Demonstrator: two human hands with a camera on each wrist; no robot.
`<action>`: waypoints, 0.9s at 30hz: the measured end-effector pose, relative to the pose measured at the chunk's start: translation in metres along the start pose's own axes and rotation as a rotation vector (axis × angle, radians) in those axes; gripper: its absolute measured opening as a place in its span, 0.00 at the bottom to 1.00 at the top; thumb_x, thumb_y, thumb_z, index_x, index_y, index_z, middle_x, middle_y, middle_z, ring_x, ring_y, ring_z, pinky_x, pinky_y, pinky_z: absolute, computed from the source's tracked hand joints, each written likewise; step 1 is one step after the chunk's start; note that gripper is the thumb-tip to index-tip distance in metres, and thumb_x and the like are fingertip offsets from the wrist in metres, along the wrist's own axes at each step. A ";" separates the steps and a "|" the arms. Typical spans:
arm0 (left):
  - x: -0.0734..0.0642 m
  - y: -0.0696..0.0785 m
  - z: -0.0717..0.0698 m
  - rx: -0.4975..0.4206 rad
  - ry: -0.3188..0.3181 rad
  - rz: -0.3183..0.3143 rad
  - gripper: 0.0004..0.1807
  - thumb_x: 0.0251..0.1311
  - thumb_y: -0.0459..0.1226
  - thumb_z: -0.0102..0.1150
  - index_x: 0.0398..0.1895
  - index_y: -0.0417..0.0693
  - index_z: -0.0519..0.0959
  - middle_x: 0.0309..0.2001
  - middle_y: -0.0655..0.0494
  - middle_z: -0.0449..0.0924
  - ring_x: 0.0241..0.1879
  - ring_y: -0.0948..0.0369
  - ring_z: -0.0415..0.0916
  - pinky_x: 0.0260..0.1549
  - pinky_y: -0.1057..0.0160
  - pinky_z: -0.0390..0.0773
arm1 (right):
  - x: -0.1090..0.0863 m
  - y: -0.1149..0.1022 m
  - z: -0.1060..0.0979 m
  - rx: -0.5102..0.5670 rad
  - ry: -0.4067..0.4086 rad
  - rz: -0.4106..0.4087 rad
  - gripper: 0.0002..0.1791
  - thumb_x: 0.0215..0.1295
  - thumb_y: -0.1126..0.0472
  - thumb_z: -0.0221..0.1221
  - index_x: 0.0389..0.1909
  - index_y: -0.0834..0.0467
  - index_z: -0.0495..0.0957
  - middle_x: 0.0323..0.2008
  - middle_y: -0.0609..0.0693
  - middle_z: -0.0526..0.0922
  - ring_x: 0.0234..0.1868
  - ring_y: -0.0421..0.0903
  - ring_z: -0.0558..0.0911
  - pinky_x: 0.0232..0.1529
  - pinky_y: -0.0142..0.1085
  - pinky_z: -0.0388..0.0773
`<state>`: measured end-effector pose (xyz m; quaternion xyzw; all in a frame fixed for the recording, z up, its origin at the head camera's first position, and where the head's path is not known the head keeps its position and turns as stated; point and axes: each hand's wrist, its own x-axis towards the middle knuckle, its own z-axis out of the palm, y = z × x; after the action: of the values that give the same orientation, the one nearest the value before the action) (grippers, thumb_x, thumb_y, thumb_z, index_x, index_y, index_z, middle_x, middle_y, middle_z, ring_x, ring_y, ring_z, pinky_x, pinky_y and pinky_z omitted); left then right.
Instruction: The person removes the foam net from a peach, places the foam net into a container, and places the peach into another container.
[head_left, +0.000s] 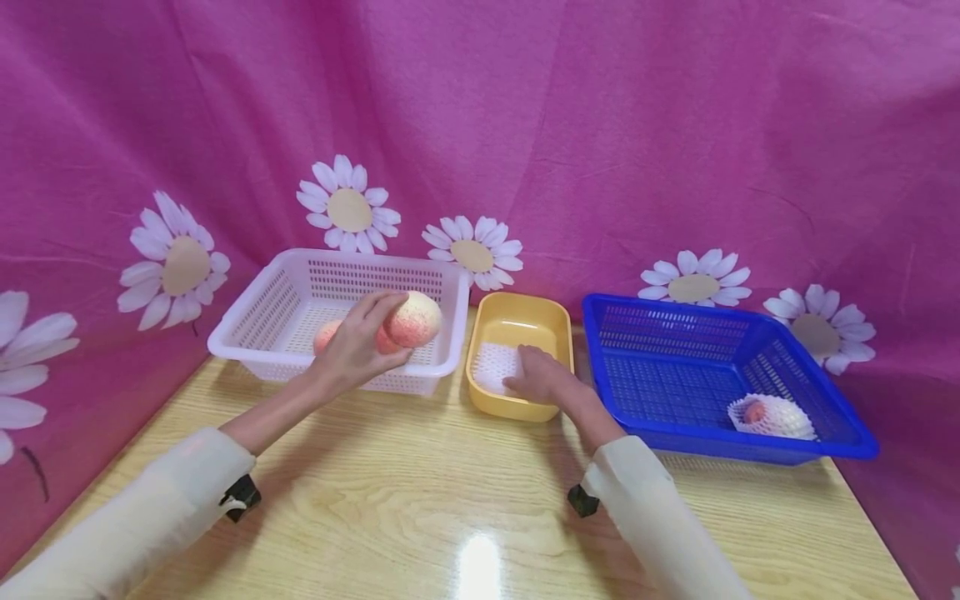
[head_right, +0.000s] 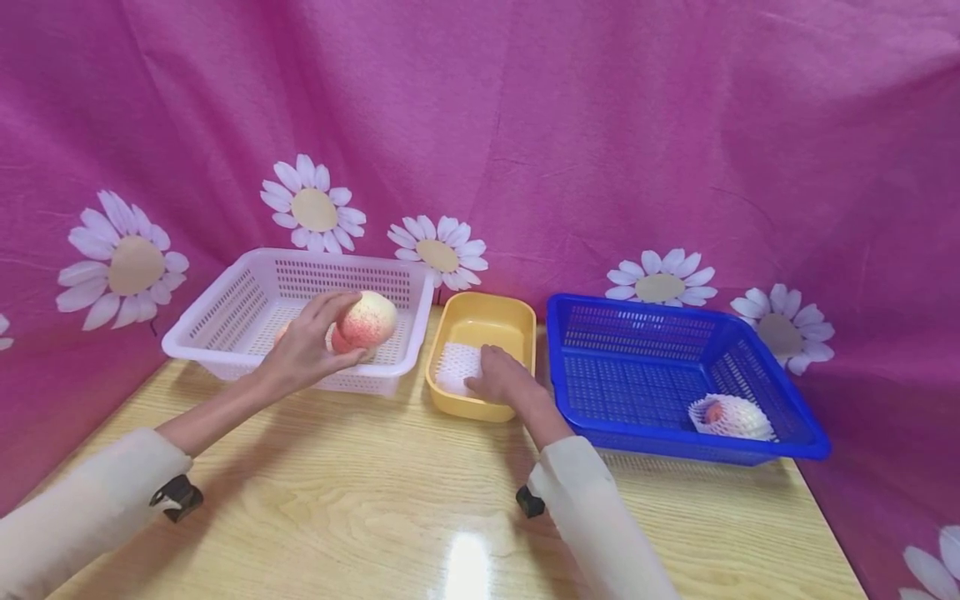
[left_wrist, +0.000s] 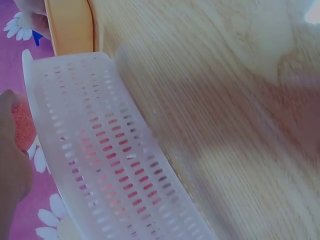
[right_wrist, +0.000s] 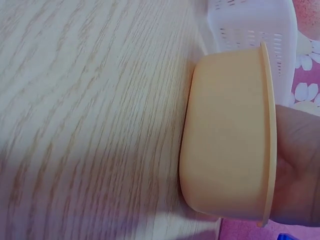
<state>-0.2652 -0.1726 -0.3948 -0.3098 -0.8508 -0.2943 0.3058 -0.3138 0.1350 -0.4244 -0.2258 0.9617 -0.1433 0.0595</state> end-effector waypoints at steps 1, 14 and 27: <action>0.000 -0.001 -0.001 0.002 -0.004 -0.007 0.42 0.40 0.29 0.79 0.63 0.34 0.71 0.58 0.37 0.70 0.59 0.44 0.70 0.56 0.46 0.77 | 0.000 0.000 0.000 -0.004 0.008 0.010 0.33 0.66 0.55 0.62 0.60 0.77 0.67 0.52 0.70 0.77 0.55 0.63 0.77 0.60 0.52 0.73; -0.004 -0.017 -0.009 0.041 -0.004 -0.040 0.43 0.40 0.30 0.80 0.63 0.33 0.71 0.58 0.37 0.71 0.58 0.44 0.69 0.56 0.45 0.76 | -0.003 -0.002 -0.004 -0.006 0.061 0.034 0.39 0.71 0.51 0.56 0.69 0.77 0.58 0.66 0.71 0.67 0.68 0.63 0.67 0.70 0.49 0.61; -0.006 -0.028 -0.017 0.061 0.000 -0.058 0.41 0.41 0.29 0.78 0.62 0.33 0.71 0.58 0.36 0.70 0.58 0.44 0.68 0.50 0.48 0.79 | -0.003 -0.011 -0.013 0.049 0.181 -0.017 0.35 0.76 0.46 0.48 0.72 0.68 0.61 0.69 0.65 0.66 0.71 0.59 0.64 0.72 0.48 0.59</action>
<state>-0.2755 -0.2040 -0.3967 -0.2755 -0.8681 -0.2770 0.3064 -0.3091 0.1304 -0.4091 -0.2186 0.9574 -0.1871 -0.0233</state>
